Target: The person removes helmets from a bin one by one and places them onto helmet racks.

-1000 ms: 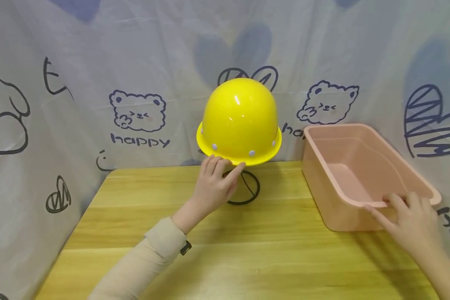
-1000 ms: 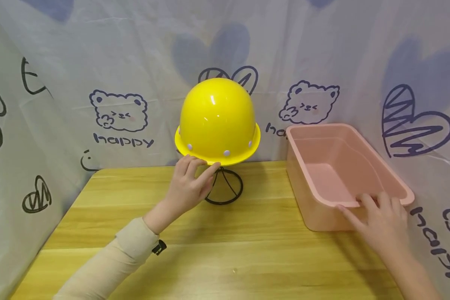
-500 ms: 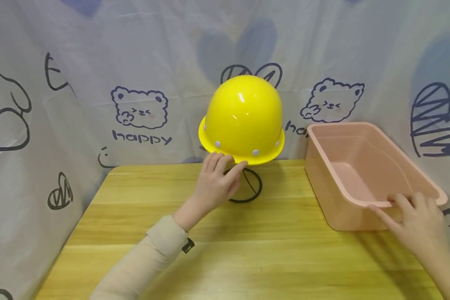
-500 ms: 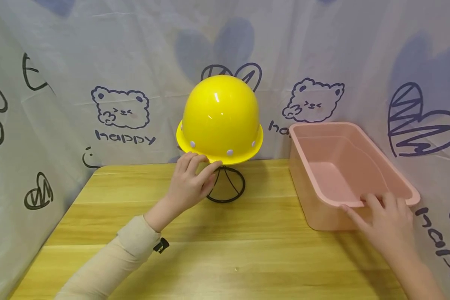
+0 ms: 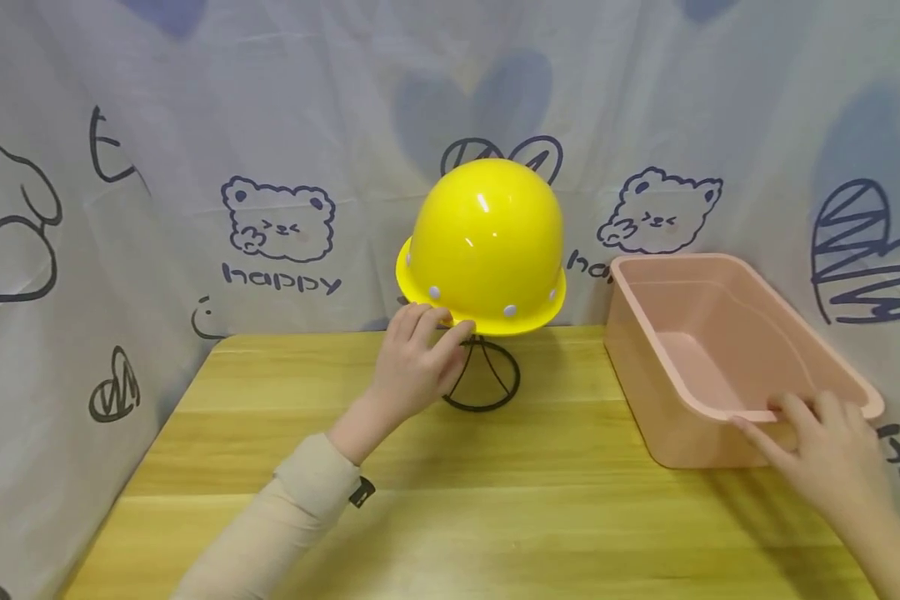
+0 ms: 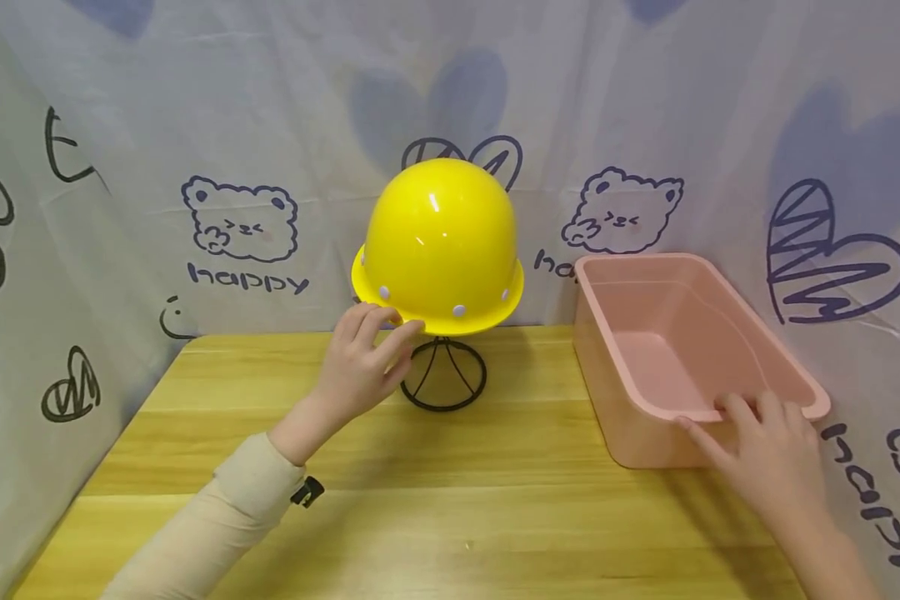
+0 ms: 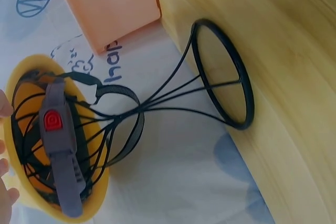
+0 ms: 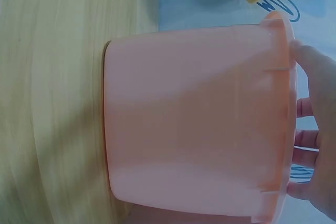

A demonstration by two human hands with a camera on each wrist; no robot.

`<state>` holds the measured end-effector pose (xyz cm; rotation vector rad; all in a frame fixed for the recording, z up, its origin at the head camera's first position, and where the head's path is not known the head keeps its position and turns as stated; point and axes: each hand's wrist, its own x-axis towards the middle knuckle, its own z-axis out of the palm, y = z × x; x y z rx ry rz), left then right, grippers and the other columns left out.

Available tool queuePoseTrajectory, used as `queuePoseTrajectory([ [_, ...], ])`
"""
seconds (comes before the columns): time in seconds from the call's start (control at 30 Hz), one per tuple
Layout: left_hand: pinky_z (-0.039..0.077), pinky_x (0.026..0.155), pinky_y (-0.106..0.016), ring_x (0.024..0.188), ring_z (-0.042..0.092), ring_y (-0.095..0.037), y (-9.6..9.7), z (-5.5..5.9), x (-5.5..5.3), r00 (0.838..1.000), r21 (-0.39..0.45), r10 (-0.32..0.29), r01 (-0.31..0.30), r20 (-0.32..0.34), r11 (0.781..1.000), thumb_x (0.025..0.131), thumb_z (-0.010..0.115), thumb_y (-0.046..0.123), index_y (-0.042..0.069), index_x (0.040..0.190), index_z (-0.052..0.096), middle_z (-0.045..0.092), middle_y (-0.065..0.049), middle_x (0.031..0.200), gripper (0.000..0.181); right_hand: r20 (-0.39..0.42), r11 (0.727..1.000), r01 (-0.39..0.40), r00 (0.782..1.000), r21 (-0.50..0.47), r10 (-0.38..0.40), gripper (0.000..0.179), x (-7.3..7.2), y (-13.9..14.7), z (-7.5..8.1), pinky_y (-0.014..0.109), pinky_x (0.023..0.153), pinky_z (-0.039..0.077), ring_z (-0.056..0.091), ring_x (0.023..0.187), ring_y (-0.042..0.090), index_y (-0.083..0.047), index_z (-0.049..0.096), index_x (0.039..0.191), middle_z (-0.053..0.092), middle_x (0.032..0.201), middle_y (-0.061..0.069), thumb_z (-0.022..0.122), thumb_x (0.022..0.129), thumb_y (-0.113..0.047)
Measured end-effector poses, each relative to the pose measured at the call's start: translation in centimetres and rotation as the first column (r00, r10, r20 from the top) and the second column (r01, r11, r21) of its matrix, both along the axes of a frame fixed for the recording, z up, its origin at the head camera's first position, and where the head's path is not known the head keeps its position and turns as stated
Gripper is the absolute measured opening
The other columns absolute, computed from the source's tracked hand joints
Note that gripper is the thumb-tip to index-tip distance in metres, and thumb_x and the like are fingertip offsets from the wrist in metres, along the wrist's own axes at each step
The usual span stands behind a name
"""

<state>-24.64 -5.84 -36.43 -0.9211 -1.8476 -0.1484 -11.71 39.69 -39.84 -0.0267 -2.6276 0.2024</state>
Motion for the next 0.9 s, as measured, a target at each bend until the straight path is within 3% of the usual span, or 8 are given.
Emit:
queuePoseTrajectory([
  [0.1, 0.045, 0.09, -0.042, 0.097, 0.049, -0.028, -0.3, 0.3, 0.0, 1.0, -0.002, 0.012, -0.012, 0.017, 1.0, 0.082, 0.066, 0.016, 0.016, 0.11, 0.065, 0.056, -0.009, 0.103, 0.028, 0.012, 1.0, 0.002, 1.0, 0.012, -0.003, 0.054, 0.1, 0.3, 0.3, 0.06, 0.075, 0.033, 0.043, 0.091, 0.046, -0.004, 0.057, 0.102, 0.048, 0.1, 0.025, 0.062, 0.088, -0.055],
  [0.27, 0.044, 0.096, -0.044, 0.103, 0.05, -0.029, -1.2, 0.9, 0.2, 0.999, -0.012, 0.041, -0.04, 0.036, 0.999, 0.083, 0.066, 0.02, 0.016, 0.112, 0.065, 0.057, -0.009, 0.107, 0.029, -0.04, 0.997, -0.045, 0.998, 0.068, 0.048, 0.053, 0.0, 0.9, 1.0, 0.059, 0.071, 0.036, 0.048, 0.087, 0.044, -0.004, 0.061, 0.1, 0.054, 0.099, 0.026, 0.067, 0.084, -0.053],
  [0.47, 0.038, 0.104, -0.054, 0.118, 0.047, -0.033, -3.1, 1.2, 1.0, 0.983, -0.015, 0.099, -0.098, 0.154, 0.995, 0.083, 0.069, 0.036, 0.018, 0.124, 0.061, 0.054, -0.013, 0.123, 0.046, -0.07, 0.995, -0.099, 0.993, 0.011, 0.1, 0.057, -0.3, -0.9, 2.4, 0.063, 0.095, 0.031, 0.044, 0.107, 0.047, -0.001, 0.058, 0.116, 0.052, 0.116, 0.028, 0.063, 0.088, -0.051],
  [0.6, 0.028, 0.11, -0.064, 0.133, 0.038, -0.037, -4.6, 1.2, 2.1, 0.942, -0.023, 0.189, -0.19, 0.278, 0.982, 0.082, 0.067, 0.051, 0.023, 0.136, 0.052, 0.046, -0.015, 0.14, 0.063, -0.143, 0.983, -0.177, 0.975, -0.053, 0.168, 0.058, -0.5, -3.0, 2.9, 0.063, 0.105, 0.026, 0.041, 0.118, 0.048, -0.003, 0.054, 0.127, 0.049, 0.127, 0.026, 0.062, 0.091, -0.048],
  [0.77, 0.016, 0.114, -0.068, 0.147, 0.023, -0.037, -6.3, 1.3, 3.4, 0.862, -0.08, 0.319, -0.313, 0.394, 0.946, 0.079, 0.066, 0.063, 0.03, 0.145, 0.043, 0.031, -0.014, 0.156, 0.078, -0.248, 0.958, -0.265, 0.941, -0.114, 0.231, 0.064, -0.9, -6.0, 3.3, 0.059, 0.117, 0.015, 0.033, 0.135, 0.047, -0.009, 0.054, 0.133, 0.049, 0.134, 0.024, 0.056, 0.091, -0.058],
  [0.9, 0.01, 0.114, -0.07, 0.151, 0.012, -0.034, -7.5, 1.1, 4.2, 0.802, -0.114, 0.377, -0.368, 0.462, 0.923, 0.078, 0.063, 0.067, 0.032, 0.148, 0.038, 0.02, -0.011, 0.162, 0.082, -0.327, 0.941, -0.319, 0.906, -0.114, 0.268, 0.076, -1.5, -8.3, 3.5, 0.057, 0.118, 0.016, 0.03, 0.14, 0.045, -0.012, 0.054, 0.134, 0.05, 0.135, 0.025, 0.042, 0.089, -0.073],
])
